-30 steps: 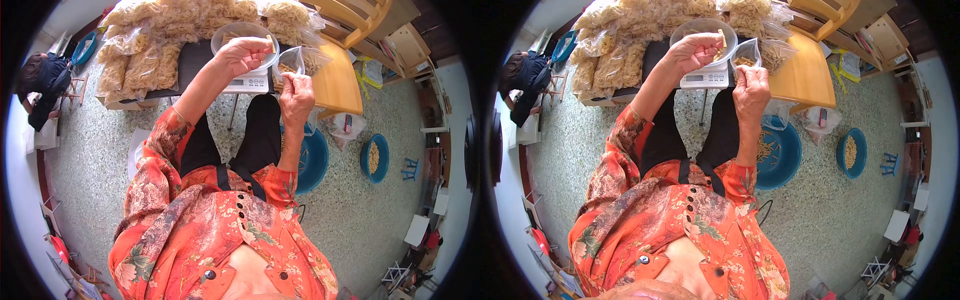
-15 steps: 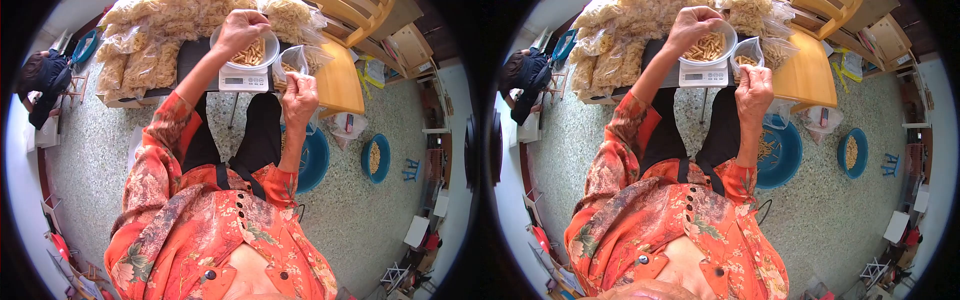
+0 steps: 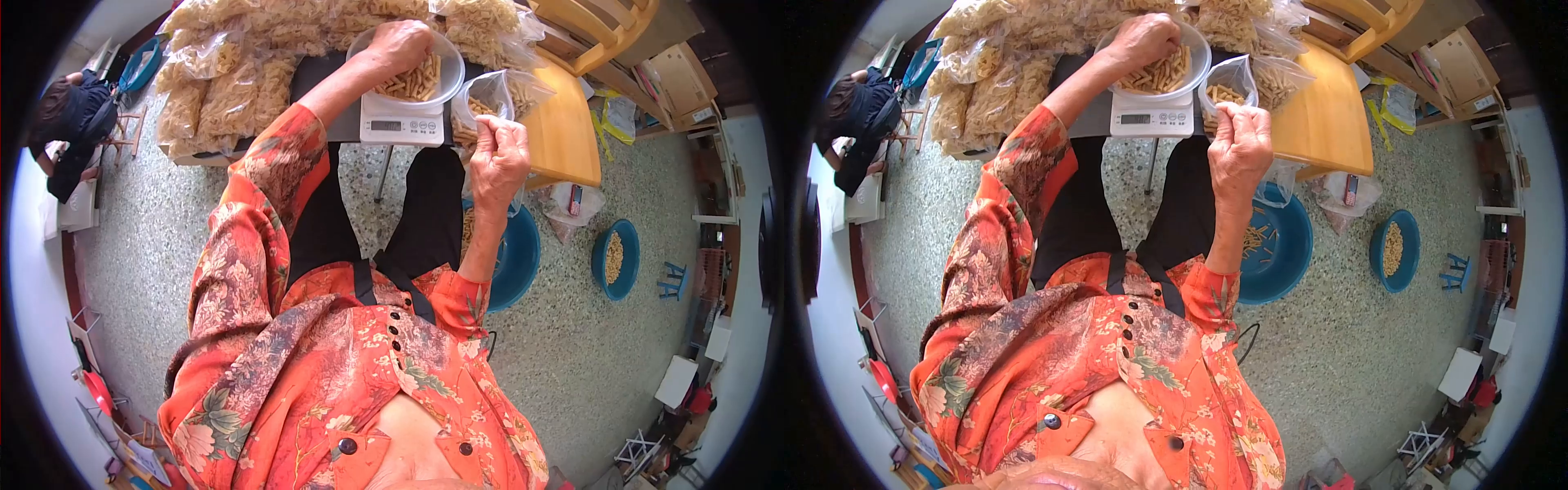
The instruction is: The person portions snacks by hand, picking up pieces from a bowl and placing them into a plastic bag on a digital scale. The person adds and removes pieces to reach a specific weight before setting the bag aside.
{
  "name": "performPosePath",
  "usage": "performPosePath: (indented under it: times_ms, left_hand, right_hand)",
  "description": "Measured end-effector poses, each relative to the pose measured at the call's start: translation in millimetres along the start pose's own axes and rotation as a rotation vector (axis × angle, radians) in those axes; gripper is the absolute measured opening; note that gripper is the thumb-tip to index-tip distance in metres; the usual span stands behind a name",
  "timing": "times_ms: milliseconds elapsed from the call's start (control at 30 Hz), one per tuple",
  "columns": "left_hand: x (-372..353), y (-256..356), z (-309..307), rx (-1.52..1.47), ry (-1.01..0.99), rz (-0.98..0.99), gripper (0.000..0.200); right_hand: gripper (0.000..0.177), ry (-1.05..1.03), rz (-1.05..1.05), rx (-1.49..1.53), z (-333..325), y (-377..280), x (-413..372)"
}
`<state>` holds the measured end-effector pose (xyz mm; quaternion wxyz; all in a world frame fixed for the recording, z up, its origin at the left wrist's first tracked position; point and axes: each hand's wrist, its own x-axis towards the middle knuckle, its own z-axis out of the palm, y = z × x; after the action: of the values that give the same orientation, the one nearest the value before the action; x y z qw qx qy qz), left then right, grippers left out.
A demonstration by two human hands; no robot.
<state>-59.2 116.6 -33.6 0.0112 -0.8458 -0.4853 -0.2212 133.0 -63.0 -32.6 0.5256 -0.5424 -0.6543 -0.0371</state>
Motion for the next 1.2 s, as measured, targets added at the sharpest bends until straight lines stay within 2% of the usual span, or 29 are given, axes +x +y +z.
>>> performPosePath:
  times_ms: [133,200,367,433,467,533,567,600,667,700,733,800,833,1000,1067,1200]
  left_hand:
    - [4.6,1.3,7.0,0.077,0.086,0.075,0.013]
    - [2.4,-4.9,6.8,-0.064,0.110,0.149,0.014]
    - [8.1,-5.9,18.0,0.084,0.059,0.049,0.015]
    - [-3.2,5.5,-7.7,-0.115,0.143,0.041,0.014]
    - [-5.9,7.5,-16.0,-0.111,0.148,0.049,0.014]
    - [-10.4,8.3,-27.1,-0.327,0.242,-0.031,0.013]
    - [-14.0,9.9,-31.7,-0.525,0.204,-0.111,0.011]
    - [-16.2,9.1,-33.1,-0.523,0.205,-0.106,0.011]
    - [-22.0,8.4,-34.8,-0.998,-0.009,-0.362,0.018]
    - [-26.4,10.6,-34.1,-1.306,-0.024,-0.379,0.020]
    - [-27.9,12.0,-34.4,-1.304,-0.026,-0.375,0.020]
    - [-32.8,18.6,-35.8,-1.827,-0.177,-0.595,0.017]
    - [-34.9,25.2,-36.0,-1.883,-0.188,-0.605,0.018]
    - [-36.9,64.9,-53.1,-1.758,-0.162,-0.500,0.024]
    - [-32.9,78.0,-60.3,-1.534,-0.148,-0.357,0.026]
    - [-25.3,86.6,-61.7,-1.136,-0.070,-0.285,0.018]
  right_hand:
    - [0.010,-0.015,0.019,0.007,2.2,0.4,-1.4]
    - [0.010,-0.028,0.024,-0.008,1.9,-1.0,-1.9]
    - [0.010,-0.024,0.025,0.004,1.9,-0.1,-0.8]
    - [0.010,-0.028,0.022,-0.004,1.3,0.3,-1.7]
    - [0.010,-0.030,0.023,-0.012,1.5,0.9,-1.5]
    - [0.010,-0.023,0.025,-0.008,2.6,2.2,-1.8]
    - [0.010,-0.030,0.030,-0.003,3.1,2.9,-2.5]
    - [0.010,-0.025,0.029,-0.002,4.2,3.8,-2.6]
    - [0.010,-0.028,0.024,0.011,6.6,5.9,-3.6]
    - [0.010,-0.024,0.025,0.011,6.7,5.0,-3.5]
    - [0.010,-0.035,0.034,0.012,6.9,3.9,-3.8]
    - [0.010,-0.042,0.043,0.011,7.0,1.3,-3.5]
    - [0.010,-0.050,0.054,0.020,7.0,-0.2,-3.2]
    - [0.009,-0.054,0.041,0.032,7.3,-0.6,-1.7]
    - [0.008,-0.037,0.017,0.044,7.9,-0.5,-1.5]
    - [0.008,-0.042,0.038,0.046,8.5,0.1,-2.3]
